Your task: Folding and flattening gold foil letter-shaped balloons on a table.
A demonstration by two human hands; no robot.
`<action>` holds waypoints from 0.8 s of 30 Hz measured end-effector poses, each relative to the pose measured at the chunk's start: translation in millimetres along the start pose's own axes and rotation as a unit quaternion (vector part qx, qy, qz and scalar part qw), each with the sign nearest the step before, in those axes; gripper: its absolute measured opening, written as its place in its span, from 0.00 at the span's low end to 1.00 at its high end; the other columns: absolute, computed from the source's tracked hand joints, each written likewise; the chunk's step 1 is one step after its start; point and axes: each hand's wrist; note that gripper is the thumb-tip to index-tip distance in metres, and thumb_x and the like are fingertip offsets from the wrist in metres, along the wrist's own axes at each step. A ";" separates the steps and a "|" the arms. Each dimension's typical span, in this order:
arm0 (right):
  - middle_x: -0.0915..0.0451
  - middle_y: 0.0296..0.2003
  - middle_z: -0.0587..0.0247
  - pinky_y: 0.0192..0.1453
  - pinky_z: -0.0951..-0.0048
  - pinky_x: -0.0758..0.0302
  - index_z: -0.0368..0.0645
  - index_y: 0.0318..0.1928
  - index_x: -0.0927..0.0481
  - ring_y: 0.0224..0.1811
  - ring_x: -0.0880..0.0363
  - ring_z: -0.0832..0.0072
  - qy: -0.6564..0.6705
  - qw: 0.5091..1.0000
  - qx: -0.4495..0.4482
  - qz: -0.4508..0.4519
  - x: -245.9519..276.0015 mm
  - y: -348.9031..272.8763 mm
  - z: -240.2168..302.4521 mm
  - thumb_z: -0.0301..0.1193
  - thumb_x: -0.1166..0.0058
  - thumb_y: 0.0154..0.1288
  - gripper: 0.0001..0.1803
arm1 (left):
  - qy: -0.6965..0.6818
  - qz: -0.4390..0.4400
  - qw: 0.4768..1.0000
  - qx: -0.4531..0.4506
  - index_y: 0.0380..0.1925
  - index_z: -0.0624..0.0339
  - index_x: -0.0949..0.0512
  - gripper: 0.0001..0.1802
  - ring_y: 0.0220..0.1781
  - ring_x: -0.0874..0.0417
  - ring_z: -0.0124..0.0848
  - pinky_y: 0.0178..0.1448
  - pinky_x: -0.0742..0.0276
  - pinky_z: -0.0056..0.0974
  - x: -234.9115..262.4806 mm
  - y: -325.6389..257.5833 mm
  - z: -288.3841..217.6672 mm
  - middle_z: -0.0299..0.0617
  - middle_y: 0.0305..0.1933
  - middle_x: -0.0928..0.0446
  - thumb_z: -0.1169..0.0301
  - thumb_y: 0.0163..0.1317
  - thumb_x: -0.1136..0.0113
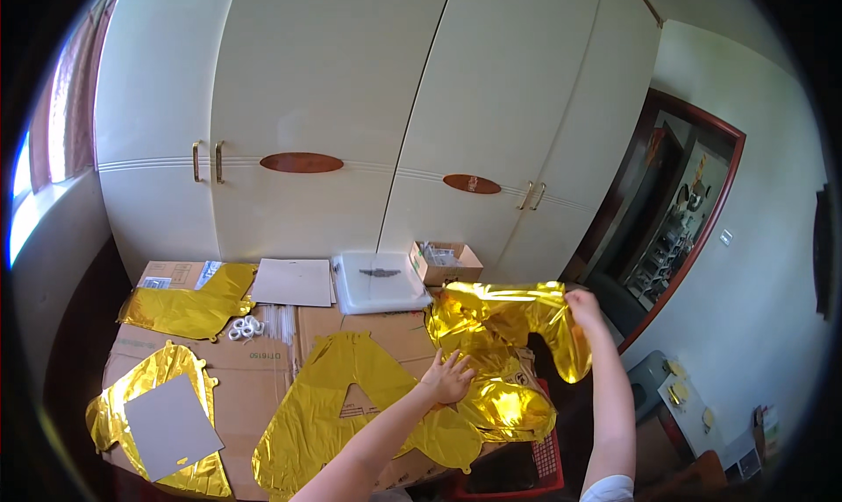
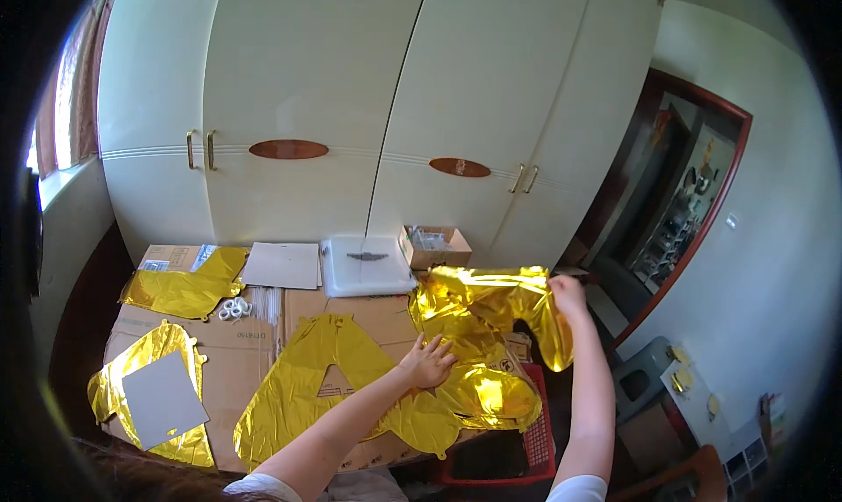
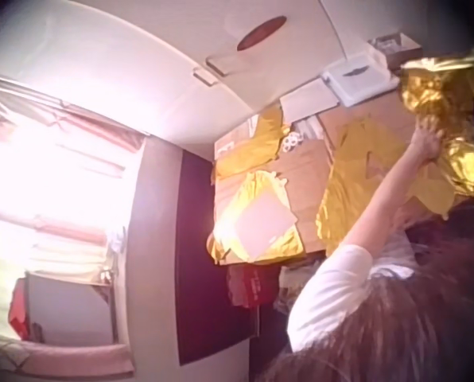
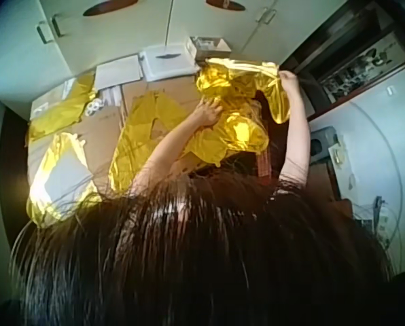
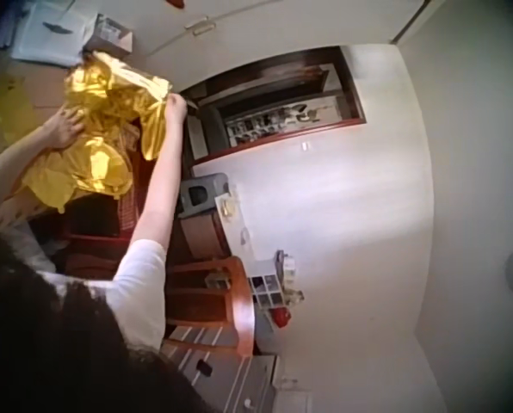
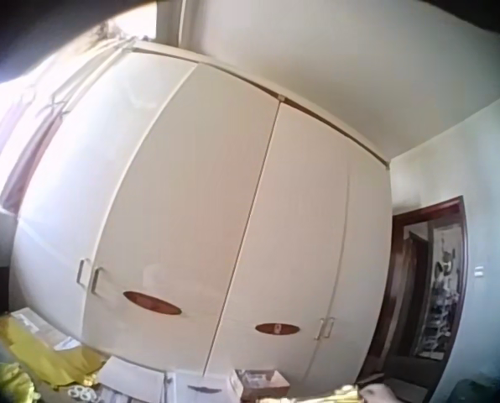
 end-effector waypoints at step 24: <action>0.32 0.19 0.77 0.22 0.77 0.38 0.50 0.36 0.20 0.22 0.28 0.83 -0.273 0.740 0.612 -0.059 -33.5 -188.5 274.2 0.30 0.42 0.55 0.06 | -0.864 -0.040 0.476 0.159 0.71 0.61 0.43 0.51 0.77 0.44 0.46 0.77 0.52 0.54 91.1 -41.0 85.9 0.49 0.73 0.39 0.29 0.66 0.78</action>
Point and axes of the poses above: each hand's wrist, its own y-axis towards the middle knuckle, its own x-axis out of the back of the hand, z = x × y
